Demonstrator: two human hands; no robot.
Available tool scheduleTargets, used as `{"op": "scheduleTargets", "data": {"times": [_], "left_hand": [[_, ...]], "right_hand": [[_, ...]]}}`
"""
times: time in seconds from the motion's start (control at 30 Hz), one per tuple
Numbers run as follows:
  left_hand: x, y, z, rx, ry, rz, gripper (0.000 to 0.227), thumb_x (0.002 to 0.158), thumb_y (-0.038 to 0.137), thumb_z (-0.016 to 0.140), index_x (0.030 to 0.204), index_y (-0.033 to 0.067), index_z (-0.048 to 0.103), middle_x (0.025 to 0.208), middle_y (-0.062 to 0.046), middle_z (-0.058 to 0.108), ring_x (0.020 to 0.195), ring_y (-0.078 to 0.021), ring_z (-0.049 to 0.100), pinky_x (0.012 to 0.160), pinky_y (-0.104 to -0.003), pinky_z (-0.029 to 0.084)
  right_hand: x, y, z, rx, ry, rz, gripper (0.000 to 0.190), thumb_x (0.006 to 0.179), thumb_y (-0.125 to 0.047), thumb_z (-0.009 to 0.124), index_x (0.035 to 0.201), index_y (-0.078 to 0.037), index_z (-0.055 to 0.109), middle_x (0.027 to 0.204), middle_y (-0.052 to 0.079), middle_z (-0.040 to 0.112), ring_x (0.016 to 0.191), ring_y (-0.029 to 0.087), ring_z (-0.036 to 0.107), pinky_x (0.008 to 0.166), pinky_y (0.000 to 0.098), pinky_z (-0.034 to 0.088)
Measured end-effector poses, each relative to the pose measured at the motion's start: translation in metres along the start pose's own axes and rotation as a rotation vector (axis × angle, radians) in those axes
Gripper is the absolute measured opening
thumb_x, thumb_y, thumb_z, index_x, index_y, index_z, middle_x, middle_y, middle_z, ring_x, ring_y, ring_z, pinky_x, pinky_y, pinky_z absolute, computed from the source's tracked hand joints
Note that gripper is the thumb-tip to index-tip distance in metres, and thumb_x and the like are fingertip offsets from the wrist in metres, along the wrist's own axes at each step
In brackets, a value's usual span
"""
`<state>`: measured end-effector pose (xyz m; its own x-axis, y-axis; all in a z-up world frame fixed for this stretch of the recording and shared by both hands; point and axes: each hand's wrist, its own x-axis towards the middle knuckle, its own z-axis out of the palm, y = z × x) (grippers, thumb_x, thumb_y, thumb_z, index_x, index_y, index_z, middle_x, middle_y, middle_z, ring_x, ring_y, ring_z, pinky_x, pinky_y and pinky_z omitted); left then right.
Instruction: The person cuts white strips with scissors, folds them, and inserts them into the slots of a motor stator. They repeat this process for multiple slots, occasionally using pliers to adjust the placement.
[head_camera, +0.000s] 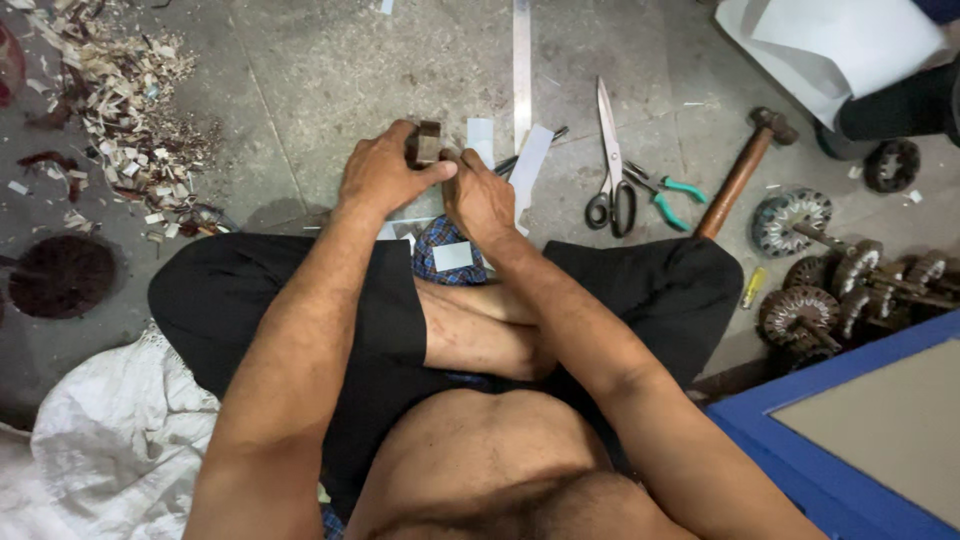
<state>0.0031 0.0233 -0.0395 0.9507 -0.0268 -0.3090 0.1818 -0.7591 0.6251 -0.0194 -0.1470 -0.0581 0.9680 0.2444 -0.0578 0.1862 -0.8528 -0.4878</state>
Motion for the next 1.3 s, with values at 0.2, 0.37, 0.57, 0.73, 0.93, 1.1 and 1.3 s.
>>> {"op": "scheduleTargets", "data": {"times": [0.2, 0.37, 0.57, 0.73, 0.93, 1.1, 1.3], "left_hand": [[-0.012, 0.009, -0.001, -0.027, 0.064, 0.018, 0.075, 0.073, 0.051, 0.089, 0.130, 0.0082, 0.064, 0.113, -0.022, 0.072, 0.108, -0.0431, 0.066, 0.092, -0.050, 0.053], [-0.014, 0.016, -0.002, 0.003, 0.049, 0.037, 0.058, 0.079, 0.026, 0.080, 0.134, 0.0141, 0.064, 0.112, -0.022, 0.072, 0.108, -0.0439, 0.066, 0.092, -0.051, 0.053], [-0.012, 0.023, -0.011, 0.048, 0.021, 0.023, 0.061, 0.077, 0.024, 0.079, 0.135, 0.0176, 0.062, 0.115, -0.022, 0.071, 0.109, -0.0447, 0.065, 0.092, -0.053, 0.053], [-0.011, 0.023, -0.015, -0.079, 0.020, -0.065, 0.063, 0.082, 0.046, 0.079, 0.135, 0.0161, 0.060, 0.116, -0.021, 0.070, 0.110, -0.0420, 0.065, 0.093, -0.051, 0.052], [-0.005, 0.022, -0.013, -0.129, 0.191, -0.068, 0.036, 0.102, 0.041, 0.060, 0.124, 0.0137, 0.069, 0.114, -0.018, 0.073, 0.110, -0.0427, 0.065, 0.093, -0.053, 0.051], [-0.023, 0.039, -0.032, -0.165, 0.445, 0.193, 0.023, 0.101, 0.022, 0.066, 0.120, 0.0096, 0.071, 0.114, -0.016, 0.074, 0.105, -0.0379, 0.070, 0.093, -0.048, 0.055], [-0.106, 0.091, -0.049, -0.332, 0.131, 0.666, 0.048, 0.084, 0.019, 0.082, 0.128, 0.0043, 0.067, 0.121, -0.016, 0.065, 0.105, -0.0327, 0.068, 0.086, -0.040, 0.057]], "right_hand": [[-0.012, 0.039, -0.022, 0.125, 0.011, -0.136, 0.038, 0.089, -0.014, 0.069, 0.127, -0.010, 0.070, 0.103, 0.012, 0.063, 0.090, 0.032, 0.068, 0.076, 0.0437, 0.056], [-0.027, 0.088, -0.053, 0.218, 0.149, 0.028, 0.030, 0.088, -0.010, 0.075, 0.118, -0.007, 0.074, 0.100, 0.011, 0.065, 0.084, 0.030, 0.068, 0.077, 0.0396, 0.055], [-0.018, 0.070, -0.049, 0.050, 0.202, -0.117, 0.031, 0.088, -0.009, 0.076, 0.119, -0.010, 0.073, 0.116, 0.010, 0.066, 0.104, 0.032, 0.064, 0.088, 0.0418, 0.054], [0.006, 0.047, -0.044, -0.112, 0.109, -0.340, 0.057, 0.079, -0.008, 0.076, 0.136, -0.012, 0.067, 0.131, 0.006, 0.066, 0.113, 0.030, 0.057, 0.095, 0.0439, 0.045], [0.019, 0.046, -0.044, -0.079, 0.034, -0.247, 0.047, 0.080, -0.009, 0.079, 0.126, -0.016, 0.072, 0.115, 0.006, 0.069, 0.108, 0.029, 0.059, 0.096, 0.0432, 0.045], [0.003, 0.047, -0.073, 0.454, 0.025, -0.104, 0.018, 0.088, -0.003, 0.080, 0.105, -0.008, 0.078, 0.097, 0.006, 0.073, 0.088, 0.021, 0.069, 0.073, 0.0349, 0.052], [-0.059, 0.034, -0.127, 1.566, -0.023, 0.306, 0.020, 0.089, 0.003, 0.076, 0.107, 0.002, 0.067, 0.087, 0.008, 0.071, 0.073, 0.014, 0.068, 0.070, 0.0299, 0.060]]}}
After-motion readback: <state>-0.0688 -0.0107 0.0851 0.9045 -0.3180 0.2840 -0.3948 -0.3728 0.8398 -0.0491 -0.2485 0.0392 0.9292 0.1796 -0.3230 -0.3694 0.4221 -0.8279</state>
